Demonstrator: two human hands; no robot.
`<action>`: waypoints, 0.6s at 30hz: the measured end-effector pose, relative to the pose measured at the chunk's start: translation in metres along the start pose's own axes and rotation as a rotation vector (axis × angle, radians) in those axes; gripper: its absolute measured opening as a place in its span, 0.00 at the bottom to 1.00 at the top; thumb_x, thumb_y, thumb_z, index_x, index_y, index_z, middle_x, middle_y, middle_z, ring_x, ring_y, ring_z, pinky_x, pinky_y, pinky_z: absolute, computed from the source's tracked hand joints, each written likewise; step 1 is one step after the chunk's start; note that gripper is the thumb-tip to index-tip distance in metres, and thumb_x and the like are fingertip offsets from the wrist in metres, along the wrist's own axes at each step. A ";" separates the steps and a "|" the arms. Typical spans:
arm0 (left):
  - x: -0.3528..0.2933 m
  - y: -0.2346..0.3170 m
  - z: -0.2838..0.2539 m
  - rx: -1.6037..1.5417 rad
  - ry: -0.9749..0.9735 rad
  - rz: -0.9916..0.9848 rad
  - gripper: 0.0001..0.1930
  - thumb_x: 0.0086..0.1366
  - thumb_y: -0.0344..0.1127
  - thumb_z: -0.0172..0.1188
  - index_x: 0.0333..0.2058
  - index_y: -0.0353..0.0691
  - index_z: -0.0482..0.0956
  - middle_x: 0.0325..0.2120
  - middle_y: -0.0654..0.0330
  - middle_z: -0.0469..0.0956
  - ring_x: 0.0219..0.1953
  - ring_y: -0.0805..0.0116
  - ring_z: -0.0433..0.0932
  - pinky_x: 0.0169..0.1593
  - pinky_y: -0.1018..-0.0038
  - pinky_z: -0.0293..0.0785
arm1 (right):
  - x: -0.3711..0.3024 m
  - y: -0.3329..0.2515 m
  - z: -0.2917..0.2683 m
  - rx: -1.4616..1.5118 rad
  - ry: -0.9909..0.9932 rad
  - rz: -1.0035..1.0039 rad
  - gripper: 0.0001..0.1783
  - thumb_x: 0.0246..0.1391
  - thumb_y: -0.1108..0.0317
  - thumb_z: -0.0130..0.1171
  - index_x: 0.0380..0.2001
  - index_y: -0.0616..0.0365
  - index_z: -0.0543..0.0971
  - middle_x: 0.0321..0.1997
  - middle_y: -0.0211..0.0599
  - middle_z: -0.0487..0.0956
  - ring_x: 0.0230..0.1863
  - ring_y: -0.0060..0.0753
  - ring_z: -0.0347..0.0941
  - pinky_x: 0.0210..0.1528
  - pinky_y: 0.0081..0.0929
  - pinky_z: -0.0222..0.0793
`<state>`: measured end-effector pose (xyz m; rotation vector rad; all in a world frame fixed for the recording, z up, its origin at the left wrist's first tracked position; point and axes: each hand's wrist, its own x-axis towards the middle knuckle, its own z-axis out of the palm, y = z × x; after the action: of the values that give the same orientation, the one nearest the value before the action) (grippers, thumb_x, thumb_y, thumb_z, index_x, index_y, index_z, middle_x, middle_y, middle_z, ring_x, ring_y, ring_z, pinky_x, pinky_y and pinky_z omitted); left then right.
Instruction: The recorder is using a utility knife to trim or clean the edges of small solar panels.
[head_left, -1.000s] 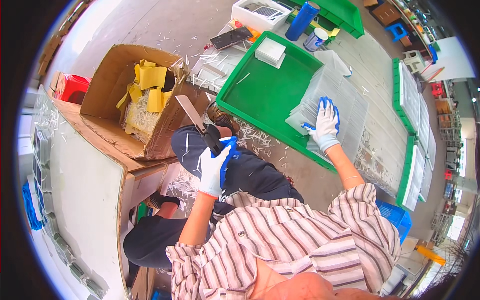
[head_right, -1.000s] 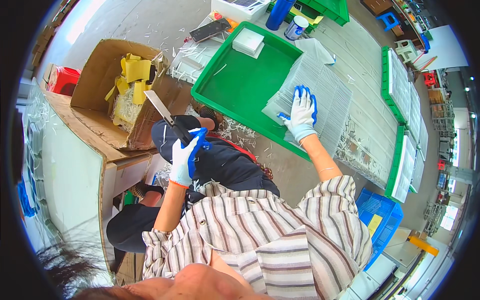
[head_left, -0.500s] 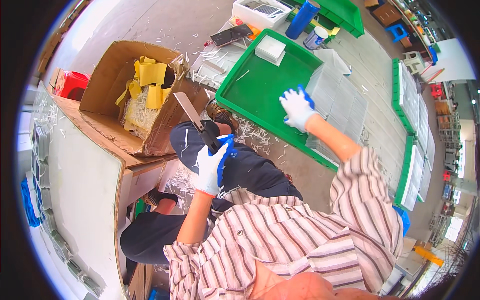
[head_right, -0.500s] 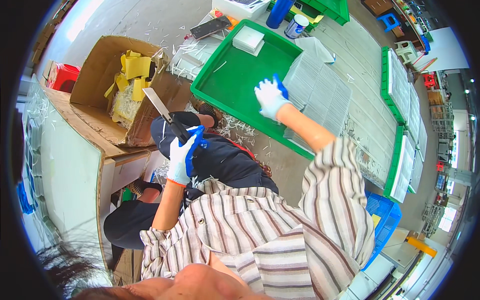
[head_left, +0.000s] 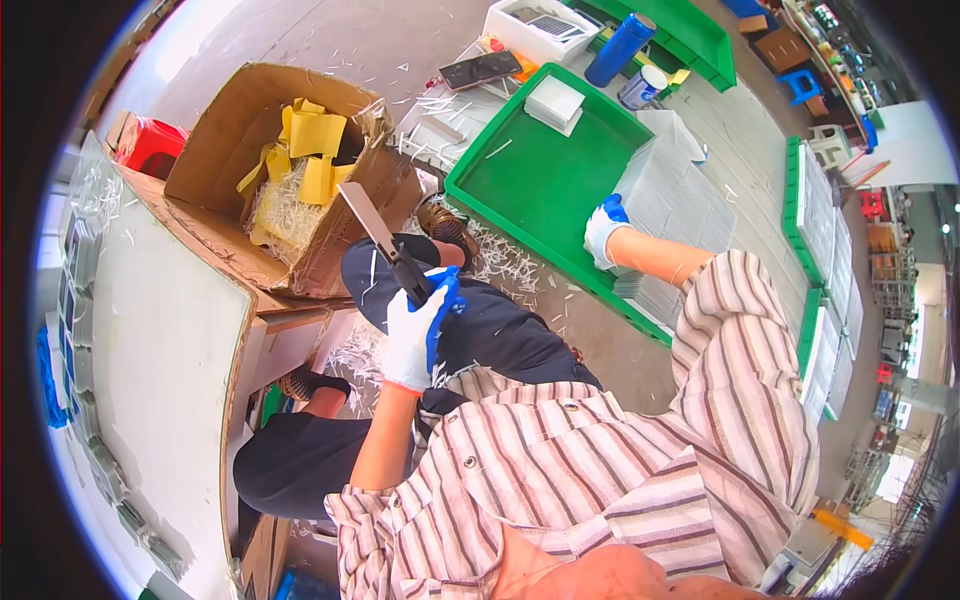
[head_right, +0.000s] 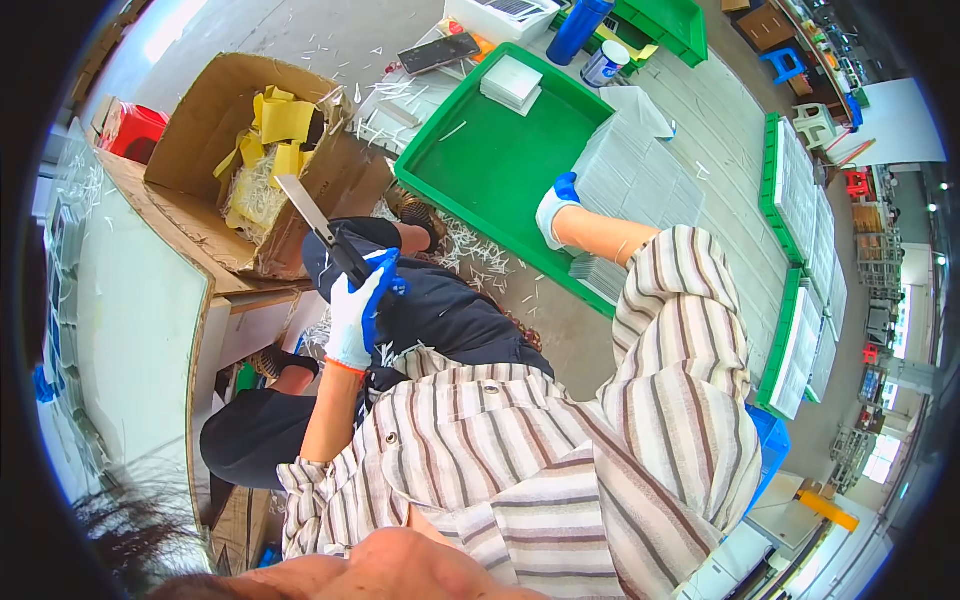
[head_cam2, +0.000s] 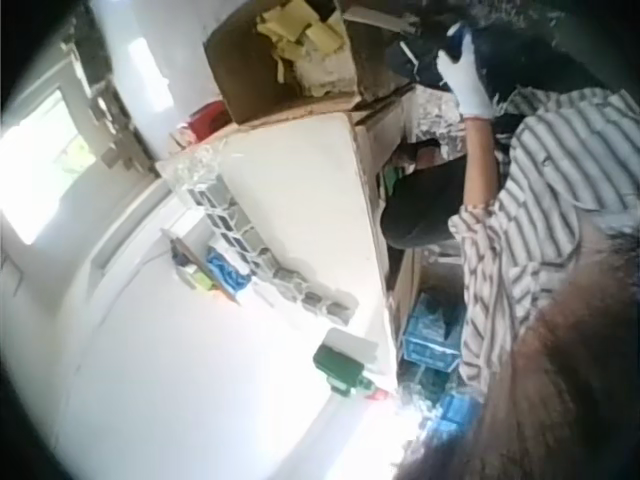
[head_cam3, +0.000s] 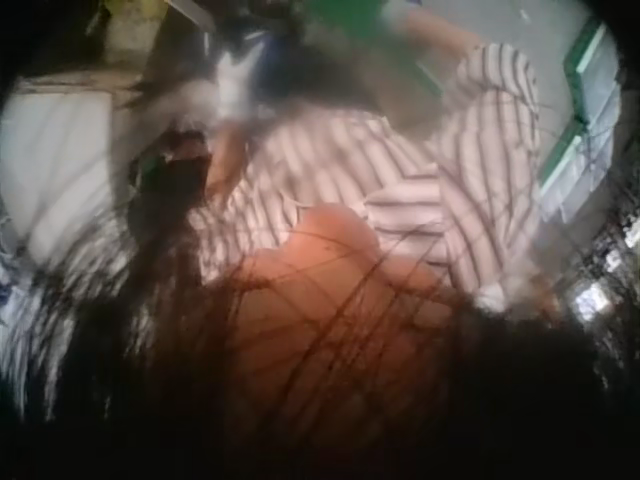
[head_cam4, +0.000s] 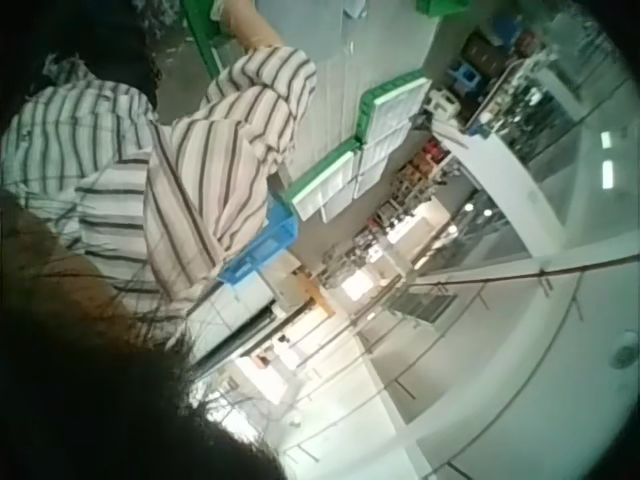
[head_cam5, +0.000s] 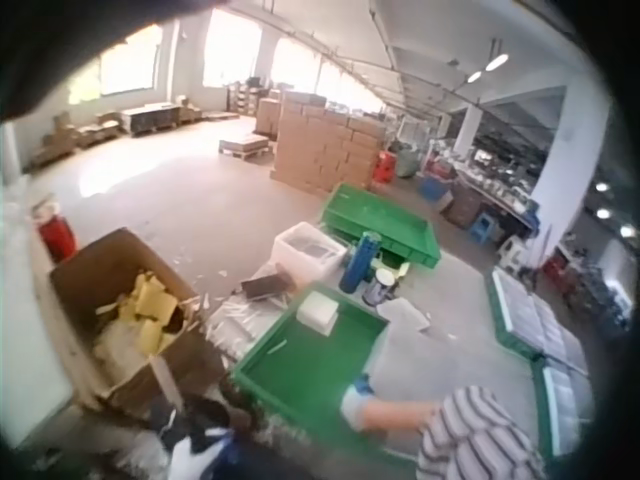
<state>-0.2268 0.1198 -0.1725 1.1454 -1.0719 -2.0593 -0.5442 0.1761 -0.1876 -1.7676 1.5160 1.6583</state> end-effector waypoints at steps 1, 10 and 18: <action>-0.002 0.002 -0.003 0.005 -0.009 -0.019 0.15 0.64 0.34 0.61 0.46 0.31 0.78 0.32 0.61 0.79 0.30 0.75 0.77 0.35 0.79 0.73 | -0.005 0.003 -0.002 0.070 -0.040 0.006 0.33 0.47 0.46 0.59 0.52 0.55 0.77 0.53 0.45 0.76 0.55 0.51 0.72 0.57 0.59 0.61; -0.014 0.001 -0.013 -0.056 0.022 0.007 0.16 0.64 0.35 0.59 0.47 0.32 0.77 0.29 0.62 0.79 0.29 0.73 0.77 0.36 0.78 0.72 | -0.057 0.001 0.098 1.055 0.836 0.738 0.51 0.46 0.40 0.60 0.65 0.61 0.57 0.68 0.52 0.58 0.69 0.49 0.53 0.70 0.48 0.44; -0.024 0.002 -0.005 0.045 0.012 0.011 0.16 0.65 0.35 0.58 0.48 0.31 0.77 0.30 0.61 0.79 0.30 0.74 0.77 0.36 0.79 0.72 | -0.044 -0.035 0.107 0.838 0.424 0.741 0.57 0.47 0.40 0.59 0.68 0.64 0.46 0.73 0.52 0.47 0.74 0.49 0.41 0.73 0.45 0.35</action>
<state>-0.2111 0.1352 -0.1624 1.1697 -1.1212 -2.0269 -0.5660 0.2950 -0.1971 -1.1610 2.7417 0.5920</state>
